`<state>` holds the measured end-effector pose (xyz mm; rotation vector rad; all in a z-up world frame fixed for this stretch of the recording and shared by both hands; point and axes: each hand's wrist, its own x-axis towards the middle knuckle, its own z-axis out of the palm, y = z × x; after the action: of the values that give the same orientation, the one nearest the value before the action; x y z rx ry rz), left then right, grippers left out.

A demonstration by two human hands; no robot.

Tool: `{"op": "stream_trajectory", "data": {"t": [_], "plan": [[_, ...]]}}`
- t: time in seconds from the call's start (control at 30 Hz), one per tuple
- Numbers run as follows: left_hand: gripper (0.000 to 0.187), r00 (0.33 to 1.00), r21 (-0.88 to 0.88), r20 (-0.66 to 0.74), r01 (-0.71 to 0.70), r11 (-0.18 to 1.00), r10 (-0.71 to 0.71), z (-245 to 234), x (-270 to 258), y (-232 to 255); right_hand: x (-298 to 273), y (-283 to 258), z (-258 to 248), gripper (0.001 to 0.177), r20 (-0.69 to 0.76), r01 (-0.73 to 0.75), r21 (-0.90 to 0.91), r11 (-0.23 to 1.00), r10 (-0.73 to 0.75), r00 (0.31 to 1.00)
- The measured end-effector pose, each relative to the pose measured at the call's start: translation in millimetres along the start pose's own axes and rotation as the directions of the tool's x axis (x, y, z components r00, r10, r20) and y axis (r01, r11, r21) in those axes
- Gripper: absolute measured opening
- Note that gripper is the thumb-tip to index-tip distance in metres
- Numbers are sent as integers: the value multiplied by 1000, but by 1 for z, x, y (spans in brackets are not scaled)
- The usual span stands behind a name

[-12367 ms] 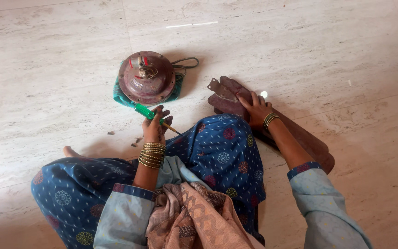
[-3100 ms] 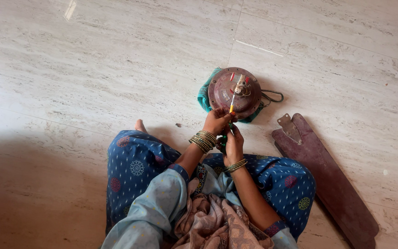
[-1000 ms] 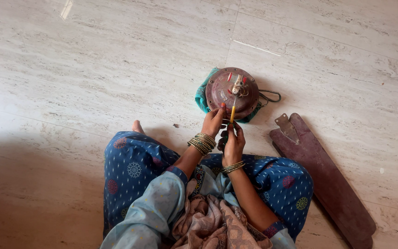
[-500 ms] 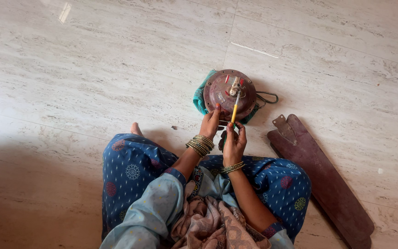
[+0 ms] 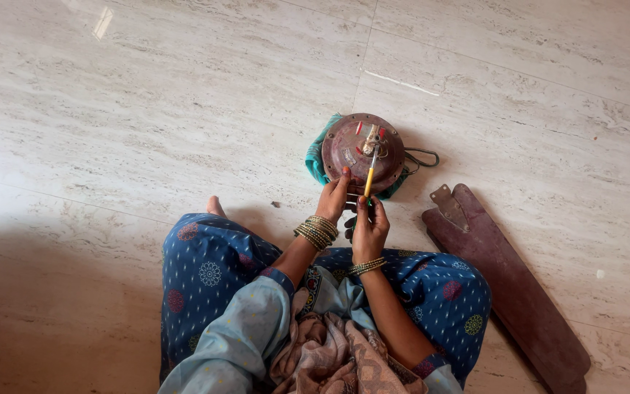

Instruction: The person sits on the floor and uses a screwdriver to remove screws from the central hub of a ceiling fan. They detach the fan blades one by one and place them on the floor beside them.

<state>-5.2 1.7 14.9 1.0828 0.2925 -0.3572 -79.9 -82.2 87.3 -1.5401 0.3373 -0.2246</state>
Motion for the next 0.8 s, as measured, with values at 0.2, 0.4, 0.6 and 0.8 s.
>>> {"op": "stream_trajectory", "data": {"t": [0.2,0.4,0.6,0.8], "plan": [[73,1000,-14,-5,8,1000,-8,-1,1,-1,-4,-11,0,33,25,-26,-19,999,27,999],[76,999,80,-43,-1,997,4,0,-2,-1,-9,-18,5,30,104,-104,-67,992,110,988],[70,999,2,-31,21,1000,-21,4,-7,8,-3,-7,3,27,40,-157,117,981,153,987],[68,999,-26,-25,39,999,-39,4,-9,9,0,5,0,29,53,-157,176,972,150,987]]}}
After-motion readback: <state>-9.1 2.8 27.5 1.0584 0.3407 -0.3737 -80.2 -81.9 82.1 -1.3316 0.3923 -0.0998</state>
